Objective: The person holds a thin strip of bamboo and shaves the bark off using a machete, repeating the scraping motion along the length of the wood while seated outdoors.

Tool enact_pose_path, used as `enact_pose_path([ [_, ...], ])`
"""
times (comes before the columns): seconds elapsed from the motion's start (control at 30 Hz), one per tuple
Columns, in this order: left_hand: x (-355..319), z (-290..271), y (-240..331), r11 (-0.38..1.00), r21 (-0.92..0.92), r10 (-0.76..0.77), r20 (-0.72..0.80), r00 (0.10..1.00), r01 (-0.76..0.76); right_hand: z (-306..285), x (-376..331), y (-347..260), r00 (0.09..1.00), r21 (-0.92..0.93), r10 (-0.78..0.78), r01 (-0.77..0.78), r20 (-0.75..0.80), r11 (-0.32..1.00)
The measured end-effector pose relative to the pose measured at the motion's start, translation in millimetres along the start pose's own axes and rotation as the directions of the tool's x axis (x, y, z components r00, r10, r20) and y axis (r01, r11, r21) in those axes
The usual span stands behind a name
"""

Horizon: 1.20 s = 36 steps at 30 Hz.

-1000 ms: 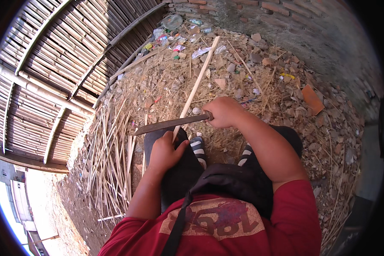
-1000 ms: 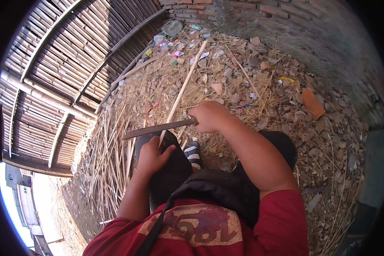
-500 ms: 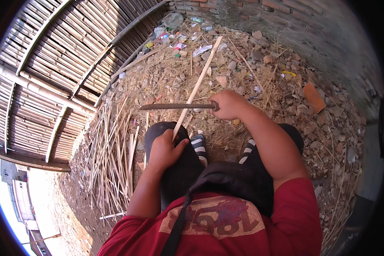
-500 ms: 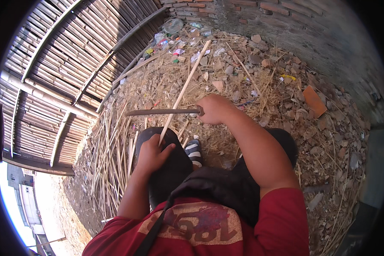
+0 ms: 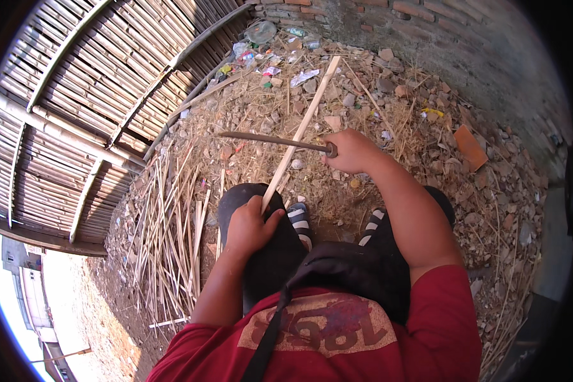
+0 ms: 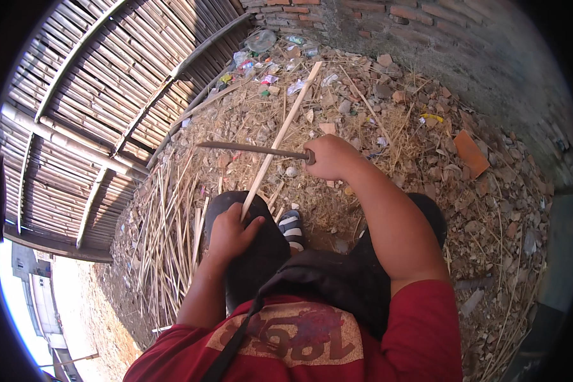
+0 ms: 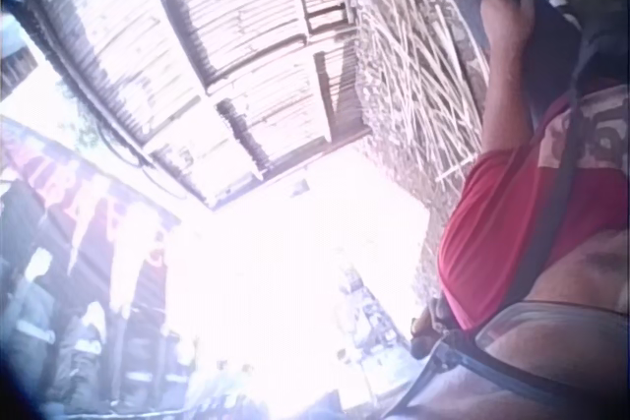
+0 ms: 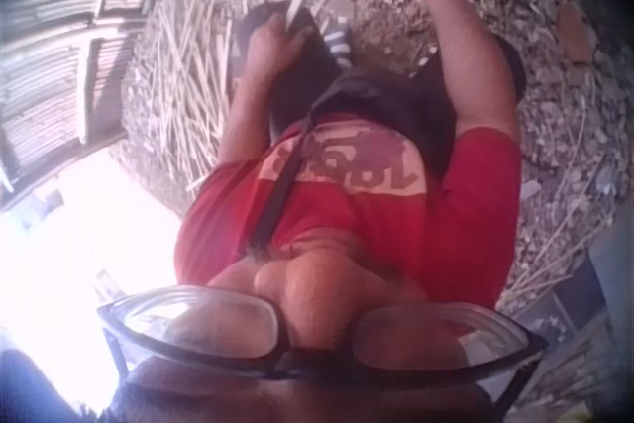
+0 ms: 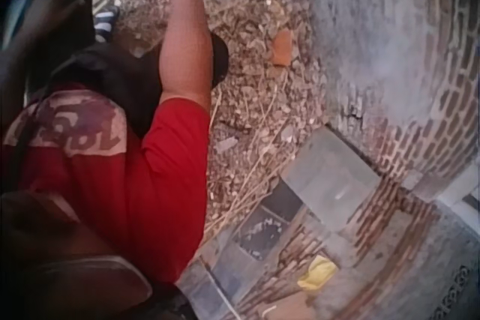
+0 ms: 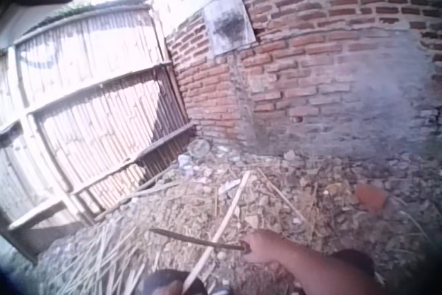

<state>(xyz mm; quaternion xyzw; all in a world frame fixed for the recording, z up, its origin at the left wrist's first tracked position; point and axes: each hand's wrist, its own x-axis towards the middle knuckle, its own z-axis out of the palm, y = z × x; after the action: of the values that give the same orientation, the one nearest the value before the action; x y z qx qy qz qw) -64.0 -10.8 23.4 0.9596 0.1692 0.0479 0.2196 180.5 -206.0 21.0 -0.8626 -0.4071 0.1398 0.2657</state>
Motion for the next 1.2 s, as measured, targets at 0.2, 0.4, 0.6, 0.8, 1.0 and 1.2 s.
enact_pose_path([
  [0.2,2,4,-5,0.999,0.013,0.033,-0.028,0.999,-0.033,2,2,15,0.97,0.107,0.117,-0.096,-0.212,0.99],
  [0.4,-3,8,-6,0.997,0.043,0.062,-0.035,0.997,-0.06,7,-5,-21,0.988,-0.336,-0.148,0.152,0.038,0.929],
  [0.6,-2,0,-2,0.999,0.025,0.043,-0.025,0.999,-0.043,-8,2,17,0.956,0.062,0.154,-0.144,-0.248,0.988],
  [0.8,-2,7,-2,0.998,0.033,0.046,-0.032,0.998,-0.045,7,-4,9,0.992,-0.044,-0.013,0.007,-0.128,0.999],
  [1.0,-6,6,-3,0.997,0.061,0.05,-0.058,0.997,-0.047,2,0,4,0.998,-0.098,-0.06,0.061,0.011,0.993],
  [1.2,1,0,3,1.0,0.012,0.02,-0.027,0.999,-0.02,-3,-2,34,0.959,0.172,0.125,-0.082,-0.253,0.982],
])
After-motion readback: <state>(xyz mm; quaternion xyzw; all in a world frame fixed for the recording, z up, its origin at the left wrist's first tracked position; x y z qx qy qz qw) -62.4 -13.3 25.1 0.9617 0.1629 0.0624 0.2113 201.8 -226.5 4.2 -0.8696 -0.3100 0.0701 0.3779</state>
